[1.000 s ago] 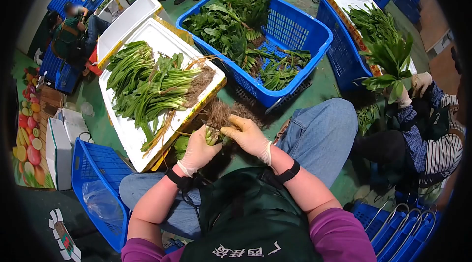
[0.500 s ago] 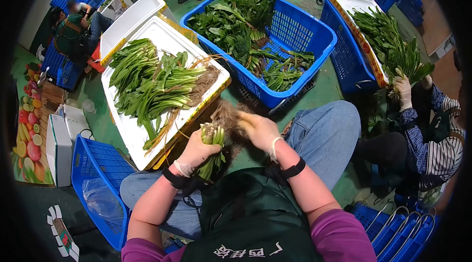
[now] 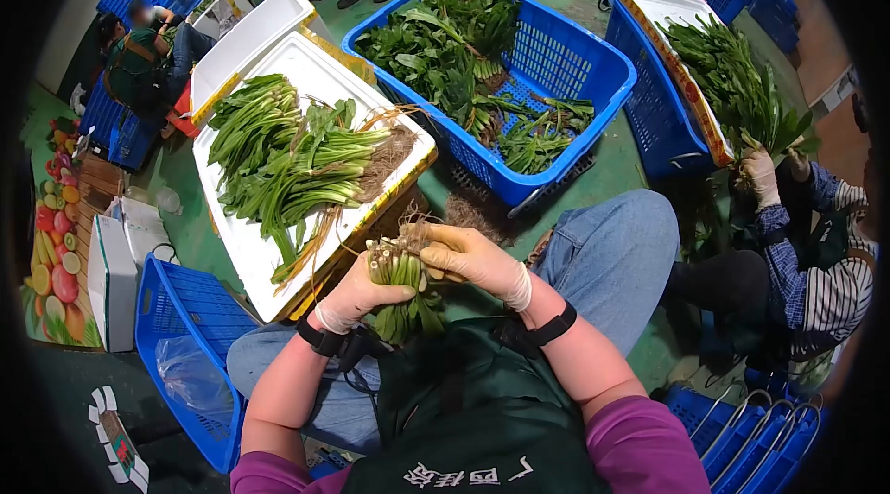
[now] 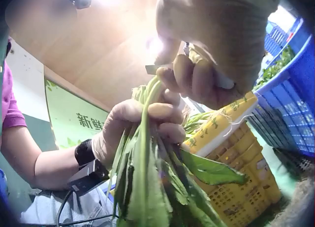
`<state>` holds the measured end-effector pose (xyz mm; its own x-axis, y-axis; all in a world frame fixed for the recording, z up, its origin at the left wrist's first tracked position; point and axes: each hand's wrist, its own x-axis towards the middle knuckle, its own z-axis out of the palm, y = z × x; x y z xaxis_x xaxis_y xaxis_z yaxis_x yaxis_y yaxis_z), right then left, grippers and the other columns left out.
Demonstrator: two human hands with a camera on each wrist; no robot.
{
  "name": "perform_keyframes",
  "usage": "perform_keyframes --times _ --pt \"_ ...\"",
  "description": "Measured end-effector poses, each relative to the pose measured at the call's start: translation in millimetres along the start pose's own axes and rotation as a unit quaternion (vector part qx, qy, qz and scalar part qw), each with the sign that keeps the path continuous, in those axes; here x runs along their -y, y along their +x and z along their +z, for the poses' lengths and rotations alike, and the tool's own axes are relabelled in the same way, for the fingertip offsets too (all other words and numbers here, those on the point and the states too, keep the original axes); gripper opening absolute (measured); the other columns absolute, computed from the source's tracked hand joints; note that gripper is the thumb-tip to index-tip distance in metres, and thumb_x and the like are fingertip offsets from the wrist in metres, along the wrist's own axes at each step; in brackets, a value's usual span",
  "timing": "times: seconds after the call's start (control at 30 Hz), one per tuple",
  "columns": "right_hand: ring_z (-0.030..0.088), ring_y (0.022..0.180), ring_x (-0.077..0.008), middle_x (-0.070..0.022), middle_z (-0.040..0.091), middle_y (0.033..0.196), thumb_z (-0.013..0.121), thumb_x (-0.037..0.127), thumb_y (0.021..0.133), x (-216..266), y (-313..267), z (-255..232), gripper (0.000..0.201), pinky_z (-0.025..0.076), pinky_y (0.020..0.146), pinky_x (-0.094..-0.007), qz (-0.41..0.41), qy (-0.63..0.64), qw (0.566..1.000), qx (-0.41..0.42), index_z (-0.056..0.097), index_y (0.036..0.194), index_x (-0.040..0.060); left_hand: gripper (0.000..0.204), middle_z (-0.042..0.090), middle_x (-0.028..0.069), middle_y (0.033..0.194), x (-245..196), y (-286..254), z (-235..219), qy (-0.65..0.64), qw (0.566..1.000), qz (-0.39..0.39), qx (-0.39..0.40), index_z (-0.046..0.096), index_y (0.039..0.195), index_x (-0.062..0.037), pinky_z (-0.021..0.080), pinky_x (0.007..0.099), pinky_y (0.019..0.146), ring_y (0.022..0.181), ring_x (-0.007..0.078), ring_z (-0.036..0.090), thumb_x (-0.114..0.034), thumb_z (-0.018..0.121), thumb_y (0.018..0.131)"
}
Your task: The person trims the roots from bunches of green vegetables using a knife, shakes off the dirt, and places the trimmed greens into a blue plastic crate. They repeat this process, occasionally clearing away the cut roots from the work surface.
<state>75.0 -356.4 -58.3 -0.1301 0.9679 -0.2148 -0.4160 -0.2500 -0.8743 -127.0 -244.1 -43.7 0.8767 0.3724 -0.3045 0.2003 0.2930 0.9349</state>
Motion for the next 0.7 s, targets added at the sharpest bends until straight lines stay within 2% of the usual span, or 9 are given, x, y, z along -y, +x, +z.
perform_keyframes --times 0.1,0.23,0.3,0.43,0.5,0.53,0.6,0.63,0.7 --pt "0.057 0.095 -0.006 0.0003 0.065 0.116 0.063 0.026 0.101 2 -3 5 0.058 0.048 0.085 -0.0237 -0.023 0.027 0.999 0.028 0.044 0.151 0.0018 0.044 0.072 0.0033 0.103 -3 -2 -2 -0.057 0.997 -0.028 0.04 0.065 0.119 -0.0028 0.052 0.0301 0.091 0.095 0.0127 0.066 -0.005 0.079 0.078" --pt "0.06 0.106 -0.0098 -0.0027 0.066 0.123 0.064 0.023 0.101 -3 -2 -1 0.053 0.049 0.093 -0.0268 -0.051 0.023 0.998 0.022 0.05 0.146 0.0008 0.043 0.071 0.005 0.098 -6 -1 -1 -0.08 0.994 -0.029 0.075 0.065 0.118 -0.0021 0.052 0.0306 0.088 0.093 0.0143 0.066 -0.01 0.08 0.078" --pt "0.058 0.117 -0.0119 -0.0056 0.064 0.132 0.06 0.015 0.102 -6 1 -12 0.045 0.047 0.101 -0.0283 -0.034 -0.066 0.996 0.046 0.053 0.143 -0.0008 0.044 0.071 0.0058 0.097 1 0 -4 -0.1 0.99 -0.027 0.098 0.065 0.117 -0.0018 0.052 0.0314 0.087 0.092 0.0156 0.066 -0.011 0.081 0.077" --pt "0.059 0.118 -0.0127 -0.0062 0.065 0.132 0.058 0.012 0.102 -9 2 -11 0.039 0.046 0.103 -0.0282 -0.058 -0.048 0.997 0.019 0.057 0.139 0.0001 0.046 0.07 0.0074 0.095 4 2 -7 -0.121 0.986 -0.029 0.111 0.064 0.115 -0.0011 0.052 0.033 0.087 0.092 0.0184 0.067 -0.014 0.082 0.075" --pt "0.06 0.12 -0.0136 -0.0066 0.066 0.132 0.057 0.01 0.102 -22 9 -23 0.04 0.046 0.104 -0.0288 -0.148 -0.162 0.974 -0.06 0.056 0.141 0.002 0.046 0.07 0.0071 0.095 0 0 -7 -0.111 0.986 -0.023 0.121 0.063 0.115 -0.0011 0.052 0.0329 0.087 0.092 0.0181 0.066 -0.014 0.082 0.075" --pt "0.06 0.122 -0.0144 -0.0077 0.067 0.133 0.059 0.012 0.101 -25 9 -29 0.041 0.046 0.105 -0.0291 -0.148 -0.235 0.955 -0.104 0.057 0.141 0.0032 0.046 0.07 0.0069 0.094 -3 -1 -6 -0.102 0.986 -0.019 0.133 0.063 0.115 -0.0012 0.051 0.0327 0.087 0.091 0.0179 0.066 -0.013 0.083 0.074" --pt "0.064 0.104 -0.0108 -0.0071 0.072 0.112 0.062 0.017 0.1 -30 11 -36 0.046 0.05 0.091 -0.0262 -0.126 -0.381 0.897 -0.187 0.053 0.144 0.0032 0.046 0.069 0.0064 0.094 -7 -1 -5 -0.089 0.987 -0.014 0.132 0.062 0.114 -0.0011 0.051 0.0318 0.086 0.091 0.0168 0.066 -0.014 0.082 0.075" --pt "0.064 0.104 -0.0108 -0.0071 0.072 0.112 0.062 0.017 0.1 -31 11 -38 0.046 0.05 0.091 -0.0262 -0.127 -0.382 0.896 -0.184 0.053 0.144 0.0032 0.046 0.069 0.0062 0.095 -7 -1 -5 -0.075 0.99 -0.012 0.122 0.062 0.114 -0.0011 0.051 0.0312 0.086 0.091 0.0162 0.066 -0.015 0.082 0.075" --pt "0.058 0.08 -0.006 -0.001 0.066 0.087 0.065 0.019 0.099 -4 1 -22 0.054 0.048 0.074 -0.023 -0.006 -0.18 0.973 -0.145 0.049 0.148 0.0039 0.044 0.07 0.0046 0.096 -6 -1 -5 -0.056 0.992 -0.005 0.112 0.063 0.115 -0.0012 0.051 0.0303 0.088 0.092 0.0137 0.065 -0.016 0.081 0.078"
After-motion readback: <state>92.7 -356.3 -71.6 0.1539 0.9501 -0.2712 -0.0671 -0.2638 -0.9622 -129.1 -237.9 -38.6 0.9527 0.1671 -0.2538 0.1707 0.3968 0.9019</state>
